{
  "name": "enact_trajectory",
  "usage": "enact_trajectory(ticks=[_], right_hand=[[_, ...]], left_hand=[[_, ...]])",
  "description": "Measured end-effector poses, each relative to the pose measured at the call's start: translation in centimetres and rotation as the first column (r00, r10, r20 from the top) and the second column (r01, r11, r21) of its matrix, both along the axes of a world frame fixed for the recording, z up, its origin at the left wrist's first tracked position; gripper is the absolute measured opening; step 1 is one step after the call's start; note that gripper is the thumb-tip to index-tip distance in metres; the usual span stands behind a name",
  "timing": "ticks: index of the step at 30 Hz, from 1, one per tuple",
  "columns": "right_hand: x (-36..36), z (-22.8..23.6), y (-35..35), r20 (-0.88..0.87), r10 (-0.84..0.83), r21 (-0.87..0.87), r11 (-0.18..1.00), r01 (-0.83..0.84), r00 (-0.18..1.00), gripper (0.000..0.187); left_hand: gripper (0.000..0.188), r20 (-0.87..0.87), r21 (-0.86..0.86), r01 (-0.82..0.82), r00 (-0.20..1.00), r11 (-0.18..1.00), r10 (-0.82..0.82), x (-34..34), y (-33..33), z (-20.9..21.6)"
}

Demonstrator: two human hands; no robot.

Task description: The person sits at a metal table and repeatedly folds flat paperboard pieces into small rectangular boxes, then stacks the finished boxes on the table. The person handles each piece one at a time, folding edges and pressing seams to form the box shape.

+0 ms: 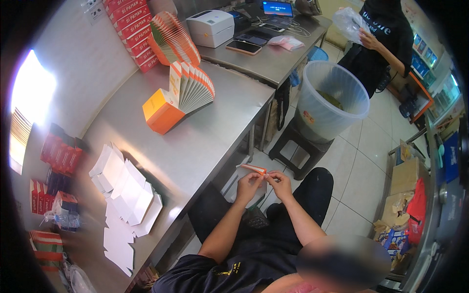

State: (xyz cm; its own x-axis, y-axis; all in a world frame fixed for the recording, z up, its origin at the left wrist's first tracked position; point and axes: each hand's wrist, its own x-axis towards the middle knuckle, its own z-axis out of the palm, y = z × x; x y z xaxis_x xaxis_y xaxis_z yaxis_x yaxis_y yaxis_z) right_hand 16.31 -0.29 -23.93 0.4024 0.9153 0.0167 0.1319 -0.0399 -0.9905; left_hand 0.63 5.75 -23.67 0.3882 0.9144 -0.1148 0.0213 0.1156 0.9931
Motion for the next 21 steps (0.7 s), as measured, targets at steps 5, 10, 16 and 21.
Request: enact_trajectory(ticks=[5,10,16,21], right_hand=[[0.2,0.1,0.0,-0.063,-0.007,-0.034,0.999,0.005,0.998,0.019],[0.7,-0.4,0.2,-0.078,0.017,-0.047,0.999,-0.021,0.997,0.018],[1.2,0.8,0.0,0.055,0.082,-0.034,0.996,-0.080,0.995,0.016],[1.0,0.7,-0.1,0.024,0.070,-0.003,0.998,-0.070,0.997,0.018]], left_hand=[[0.019,-0.117,0.134,0.049,0.993,0.990,-0.034,-0.5,0.0,1.7],[0.019,0.062,0.000,0.012,0.998,1.000,-0.012,0.0,0.0,0.8],[0.019,-0.018,0.022,0.075,0.997,0.997,-0.075,-0.6,0.3,0.3],[0.021,0.258,-0.105,0.062,0.966,0.993,-0.033,-0.2,0.4,-1.0]])
